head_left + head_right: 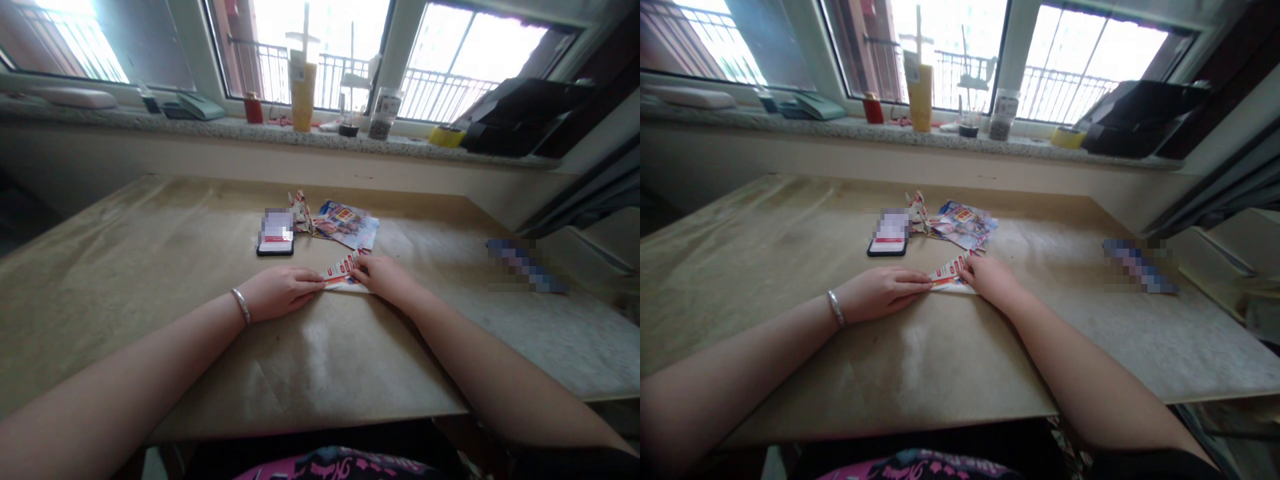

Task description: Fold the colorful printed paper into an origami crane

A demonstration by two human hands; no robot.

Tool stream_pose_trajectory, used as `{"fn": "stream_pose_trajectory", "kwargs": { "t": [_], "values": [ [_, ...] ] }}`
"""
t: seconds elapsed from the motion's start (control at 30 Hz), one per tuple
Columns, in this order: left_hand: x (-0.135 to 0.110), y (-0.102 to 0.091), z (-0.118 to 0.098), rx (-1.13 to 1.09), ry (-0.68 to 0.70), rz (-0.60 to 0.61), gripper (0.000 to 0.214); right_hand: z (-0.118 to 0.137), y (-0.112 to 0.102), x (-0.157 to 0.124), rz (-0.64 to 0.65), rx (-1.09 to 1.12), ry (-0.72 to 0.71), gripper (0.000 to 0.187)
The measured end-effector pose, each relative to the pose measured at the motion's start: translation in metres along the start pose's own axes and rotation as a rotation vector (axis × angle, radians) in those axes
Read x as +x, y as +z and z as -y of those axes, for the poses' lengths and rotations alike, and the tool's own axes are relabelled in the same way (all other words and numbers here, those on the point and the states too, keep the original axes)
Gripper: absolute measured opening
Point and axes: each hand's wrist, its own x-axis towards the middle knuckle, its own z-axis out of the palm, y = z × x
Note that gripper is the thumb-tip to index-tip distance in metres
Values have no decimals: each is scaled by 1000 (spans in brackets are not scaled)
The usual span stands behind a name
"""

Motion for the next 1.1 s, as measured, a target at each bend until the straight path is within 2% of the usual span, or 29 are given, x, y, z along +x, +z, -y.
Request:
{"fn": "stream_pose_trajectory", "kwargs": {
  "t": [0.3,0.73,0.87,0.93,1.1],
  "values": [
    [0,2,0,10,-22,-4,31,-2,-6,2,47,43,-1,21],
    [0,4,1,73,14,-19,31,-4,-4,0,6,39,29,21],
    [0,3,1,58,6,-21,32,0,-7,-6,-42,-54,23,25],
    [0,3,1,36,5,-30,31,4,-8,-9,-114,-122,-18,29],
    [1,3,1,35,9,-38,30,17,-7,-14,-247,-230,-246,36]
  ]
}}
